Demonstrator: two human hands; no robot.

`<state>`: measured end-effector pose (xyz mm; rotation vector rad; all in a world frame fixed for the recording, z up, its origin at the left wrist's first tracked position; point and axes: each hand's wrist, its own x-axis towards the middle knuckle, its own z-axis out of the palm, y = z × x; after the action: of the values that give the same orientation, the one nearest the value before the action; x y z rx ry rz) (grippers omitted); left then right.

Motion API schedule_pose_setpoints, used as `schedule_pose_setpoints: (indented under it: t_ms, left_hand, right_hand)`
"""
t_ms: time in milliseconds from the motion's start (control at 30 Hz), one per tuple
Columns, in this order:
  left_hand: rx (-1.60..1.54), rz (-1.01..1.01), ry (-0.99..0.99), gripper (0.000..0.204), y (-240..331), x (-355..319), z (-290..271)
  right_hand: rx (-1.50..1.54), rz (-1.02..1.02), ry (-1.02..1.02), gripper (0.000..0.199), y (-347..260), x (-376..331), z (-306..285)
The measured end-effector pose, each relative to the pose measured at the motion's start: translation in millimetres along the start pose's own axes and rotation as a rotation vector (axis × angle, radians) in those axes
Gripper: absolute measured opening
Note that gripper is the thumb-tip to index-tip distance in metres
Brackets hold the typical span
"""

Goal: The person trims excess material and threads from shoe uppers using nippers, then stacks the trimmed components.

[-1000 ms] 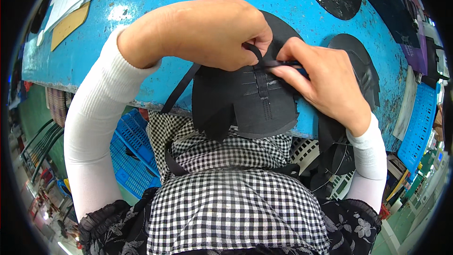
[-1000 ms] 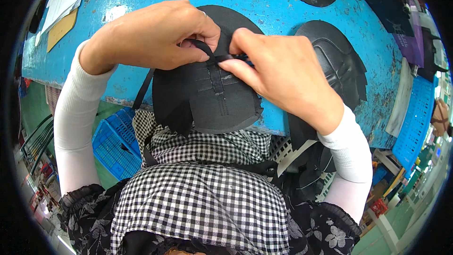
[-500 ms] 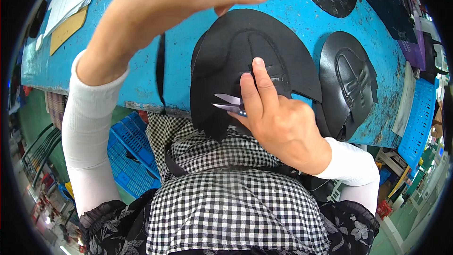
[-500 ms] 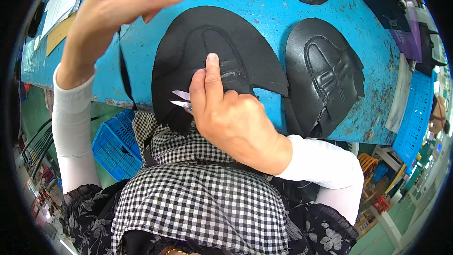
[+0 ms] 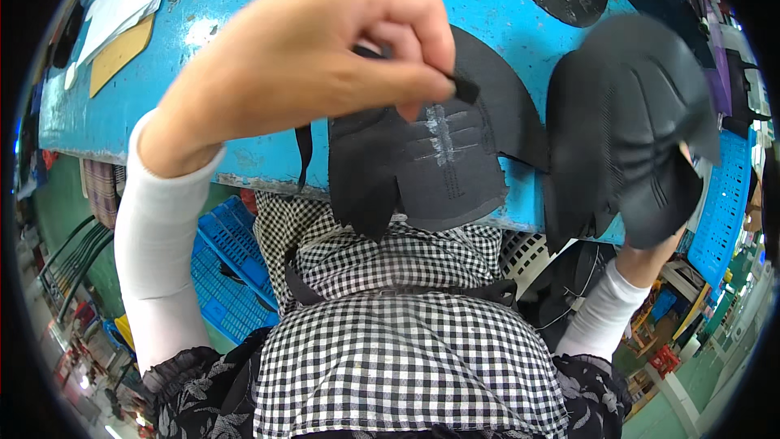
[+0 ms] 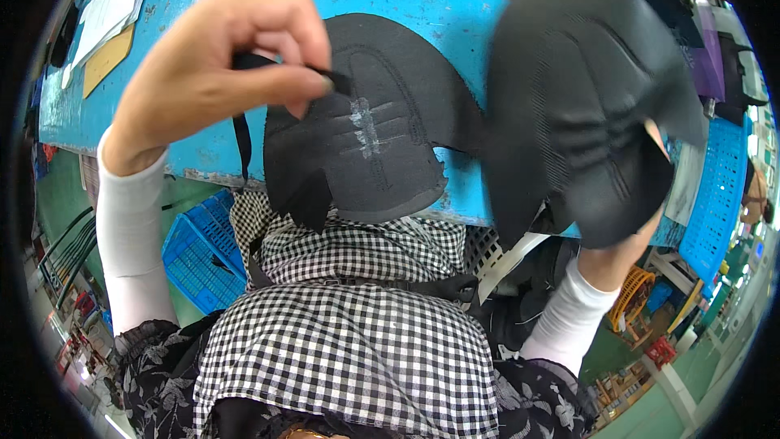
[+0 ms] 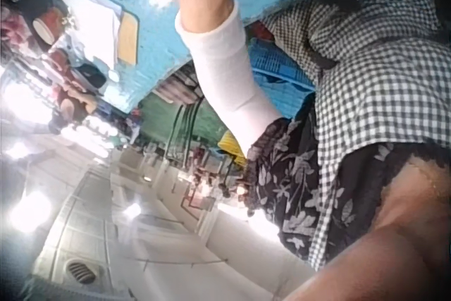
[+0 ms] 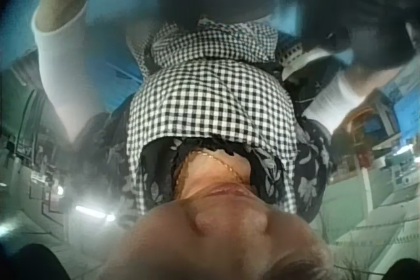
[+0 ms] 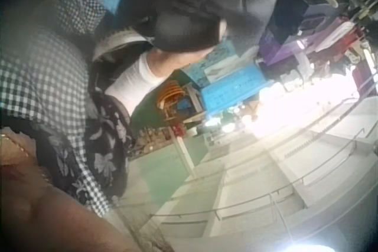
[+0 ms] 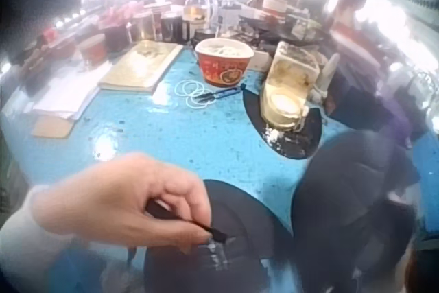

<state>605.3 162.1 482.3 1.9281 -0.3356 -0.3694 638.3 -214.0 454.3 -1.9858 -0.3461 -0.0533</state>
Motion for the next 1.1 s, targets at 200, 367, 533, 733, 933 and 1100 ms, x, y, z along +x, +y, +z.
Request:
schedule_pose_setpoints:
  t_ms: [200,367,533,733,933,1100]
  left_hand:
    - [0.145,-0.017,-0.24,0.008,-13,13,21]
    - [0.393,0.089,-0.191,0.007,-21,21,33]
    - [0.629,0.223,-0.067,0.02,-18,22,39]
    - [0.613,0.116,-0.076,0.025,-22,22,20]
    - [0.5,0.042,-0.134,0.017,-24,23,15]
    - [0.541,0.129,-0.072,0.015,-30,22,17]
  right_hand:
    - [0.192,0.325,0.179,0.036,37,-5,-68]
    - [0.217,0.261,0.136,0.028,1,4,-33]
    - [-0.193,-0.078,-0.55,0.01,-41,18,48]
    - [-0.406,-0.59,-0.844,0.019,-43,41,108]
    - [-0.303,-0.6,-0.998,0.017,-38,55,106]
    - [-0.524,-0.694,-0.82,0.017,-45,53,120]
